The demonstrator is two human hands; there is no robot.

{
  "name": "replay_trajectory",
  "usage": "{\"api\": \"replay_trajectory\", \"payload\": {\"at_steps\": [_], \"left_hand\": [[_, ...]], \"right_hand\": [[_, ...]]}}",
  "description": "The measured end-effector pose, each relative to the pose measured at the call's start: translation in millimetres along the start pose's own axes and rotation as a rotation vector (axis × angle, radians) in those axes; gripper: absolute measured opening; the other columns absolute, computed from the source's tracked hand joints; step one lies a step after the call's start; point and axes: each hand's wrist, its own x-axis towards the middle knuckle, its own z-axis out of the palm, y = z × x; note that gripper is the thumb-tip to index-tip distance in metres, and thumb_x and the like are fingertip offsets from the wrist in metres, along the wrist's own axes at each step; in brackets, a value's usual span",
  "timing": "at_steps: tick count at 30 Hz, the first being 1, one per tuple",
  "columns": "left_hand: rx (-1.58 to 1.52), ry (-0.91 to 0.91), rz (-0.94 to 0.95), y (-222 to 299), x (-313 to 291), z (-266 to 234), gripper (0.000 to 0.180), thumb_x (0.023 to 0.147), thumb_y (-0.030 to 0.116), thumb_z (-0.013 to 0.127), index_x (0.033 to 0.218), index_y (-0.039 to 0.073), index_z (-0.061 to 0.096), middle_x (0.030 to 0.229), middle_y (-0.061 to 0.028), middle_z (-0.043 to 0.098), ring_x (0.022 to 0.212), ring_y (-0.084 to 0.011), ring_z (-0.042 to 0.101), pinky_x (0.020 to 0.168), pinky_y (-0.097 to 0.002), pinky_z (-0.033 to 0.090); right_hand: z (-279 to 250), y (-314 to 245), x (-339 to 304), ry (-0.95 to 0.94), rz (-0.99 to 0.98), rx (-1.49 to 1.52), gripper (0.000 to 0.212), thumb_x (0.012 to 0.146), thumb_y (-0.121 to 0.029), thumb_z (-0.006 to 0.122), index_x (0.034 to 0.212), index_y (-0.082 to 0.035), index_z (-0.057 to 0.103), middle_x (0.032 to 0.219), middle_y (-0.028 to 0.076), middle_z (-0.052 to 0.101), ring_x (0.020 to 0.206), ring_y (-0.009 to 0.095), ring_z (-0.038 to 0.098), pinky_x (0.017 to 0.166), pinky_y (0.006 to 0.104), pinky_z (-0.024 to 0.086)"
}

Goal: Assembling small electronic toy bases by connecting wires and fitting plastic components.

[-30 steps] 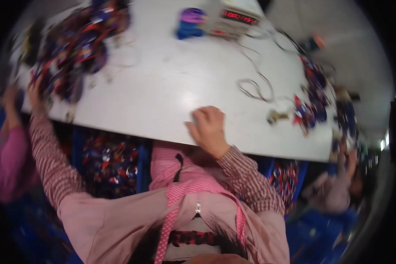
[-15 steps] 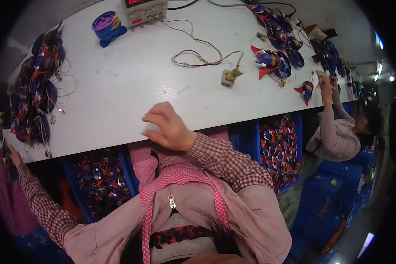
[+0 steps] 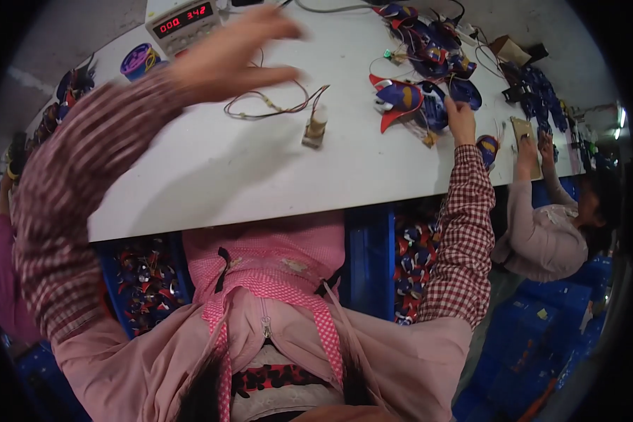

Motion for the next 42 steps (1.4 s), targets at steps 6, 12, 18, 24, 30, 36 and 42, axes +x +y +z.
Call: {"api": "replay_trajectory", "payload": {"at_steps": [6,12,18,24,30,36,42], "left_hand": [[0.128,-0.363,-0.077,37,149,118,0.090,0.065,0.064,0.067,0.121,-0.003,0.047,0.112,-0.0186,0.050,0.109,-0.0326,0.046,0.091,-0.0414,0.037],[0.239,-0.517,-0.172,39,174,183,0.093,0.057,0.066,0.070,0.117,-0.001,0.049,0.113,-0.0144,0.052,0.110,-0.0279,0.048,0.091,-0.0441,0.033],[0.072,-0.470,-0.210,61,177,164,0.089,0.056,0.060,0.073,0.115,-0.002,0.049,0.106,-0.0142,0.056,0.097,-0.0261,0.057,0.086,-0.0408,0.040],[-0.394,-0.594,-0.228,88,179,93,0.093,0.054,0.058,0.075,0.119,-0.004,0.050,0.098,-0.0148,0.062,0.083,-0.0279,0.061,0.077,-0.0289,0.045],[-0.480,-0.256,0.034,121,108,42,0.084,0.060,0.054,0.073,0.112,-0.008,0.051,0.093,-0.0193,0.061,0.083,-0.0277,0.061,0.073,-0.0300,0.049],[-0.239,-0.101,0.207,145,15,-37,0.077,0.060,0.039,0.076,0.118,-0.002,0.044,0.104,-0.0179,0.051,0.097,-0.0285,0.054,0.086,-0.0347,0.043],[0.153,-0.197,0.106,134,-95,-58,0.074,0.055,0.027,0.074,0.117,0.000,0.043,0.103,-0.0162,0.048,0.098,-0.0311,0.049,0.093,-0.0424,0.032]], "right_hand": [[-4,-15,2,-0.401,0.195,0.387,0.035,0.082,-0.028,0.061,0.088,0.007,0.062,0.070,0.010,0.061,0.061,0.019,0.059,0.054,0.0296,0.047],[-35,-12,-10,-0.446,0.216,0.529,0.027,0.079,-0.022,0.062,0.078,0.005,0.065,0.059,0.003,0.055,0.048,0.012,0.050,0.040,0.0264,0.035],[-75,11,-18,-0.646,0.373,0.467,0.020,0.078,-0.020,0.062,0.075,0.000,0.064,0.056,0.001,0.051,0.039,0.010,0.040,0.035,0.0245,0.025],[-125,20,-42,-0.634,0.352,0.509,0.016,0.081,-0.020,0.063,0.083,-0.003,0.064,0.061,-0.002,0.051,0.039,0.005,0.038,0.035,0.0204,0.024],[-154,29,-80,-0.353,0.233,0.812,0.022,0.084,-0.020,0.064,0.097,-0.003,0.062,0.066,-0.005,0.053,0.045,0.002,0.042,0.038,0.0174,0.028],[-177,-13,-111,-0.208,0.186,0.976,0.022,0.087,-0.018,0.063,0.102,-0.003,0.061,0.067,-0.006,0.054,0.045,0.002,0.044,0.038,0.0152,0.031],[-158,-81,-150,-0.533,0.233,1.167,0.019,0.087,-0.019,0.062,0.098,-0.002,0.062,0.068,-0.003,0.056,0.043,0.003,0.046,0.037,0.0159,0.033]]}}
